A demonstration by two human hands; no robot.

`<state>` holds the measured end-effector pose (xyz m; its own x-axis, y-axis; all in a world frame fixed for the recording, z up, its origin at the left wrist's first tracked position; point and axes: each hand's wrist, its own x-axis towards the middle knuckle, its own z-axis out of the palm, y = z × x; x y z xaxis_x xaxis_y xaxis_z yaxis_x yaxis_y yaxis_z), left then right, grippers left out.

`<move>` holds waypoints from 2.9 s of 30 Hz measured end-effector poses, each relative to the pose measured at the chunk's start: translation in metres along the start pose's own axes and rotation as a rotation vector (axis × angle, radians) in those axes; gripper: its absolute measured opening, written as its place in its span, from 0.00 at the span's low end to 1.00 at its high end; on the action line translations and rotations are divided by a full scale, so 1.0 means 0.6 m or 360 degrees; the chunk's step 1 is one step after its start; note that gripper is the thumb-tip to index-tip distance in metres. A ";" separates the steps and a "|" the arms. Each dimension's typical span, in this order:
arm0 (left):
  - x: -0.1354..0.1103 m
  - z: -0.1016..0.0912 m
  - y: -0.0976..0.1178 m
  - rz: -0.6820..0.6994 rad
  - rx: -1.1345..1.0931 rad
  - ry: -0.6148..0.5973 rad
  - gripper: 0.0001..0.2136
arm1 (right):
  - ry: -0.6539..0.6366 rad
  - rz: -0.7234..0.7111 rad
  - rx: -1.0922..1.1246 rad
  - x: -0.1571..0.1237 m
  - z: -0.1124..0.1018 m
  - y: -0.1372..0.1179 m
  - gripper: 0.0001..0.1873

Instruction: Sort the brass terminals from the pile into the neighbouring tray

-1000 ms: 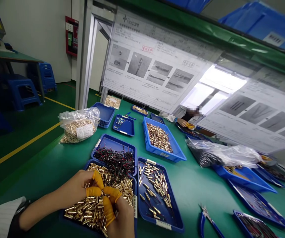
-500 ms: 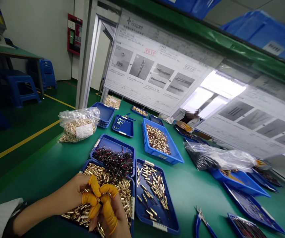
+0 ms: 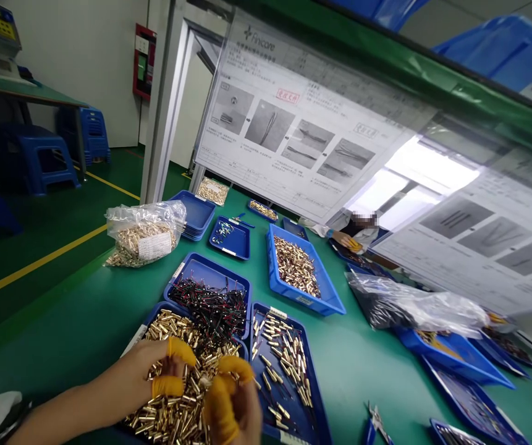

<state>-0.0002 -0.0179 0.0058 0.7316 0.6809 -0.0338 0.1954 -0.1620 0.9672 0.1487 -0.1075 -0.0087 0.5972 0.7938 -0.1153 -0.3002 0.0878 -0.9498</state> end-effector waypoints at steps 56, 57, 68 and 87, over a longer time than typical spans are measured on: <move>0.012 0.007 0.014 0.0203 0.0185 0.0208 0.05 | -0.0363 -0.0204 -0.0543 -0.019 0.033 0.016 0.15; 0.011 0.003 0.016 0.0190 0.0183 0.0207 0.06 | -0.0399 -0.0171 -0.0468 -0.020 0.034 0.010 0.15; 0.015 -0.032 -0.017 0.0652 0.1038 -0.0244 0.15 | -0.0195 -0.0110 -0.0563 0.001 0.011 -0.009 0.14; 0.009 -0.018 -0.016 0.0336 0.0627 -0.0077 0.20 | -0.0392 -0.0418 -0.1052 -0.005 0.005 0.009 0.14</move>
<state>-0.0051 -0.0047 -0.0012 0.8100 0.5711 0.1331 0.2657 -0.5598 0.7849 0.1432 -0.1076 -0.0129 0.3803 0.9152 0.1336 0.3848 -0.0253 -0.9227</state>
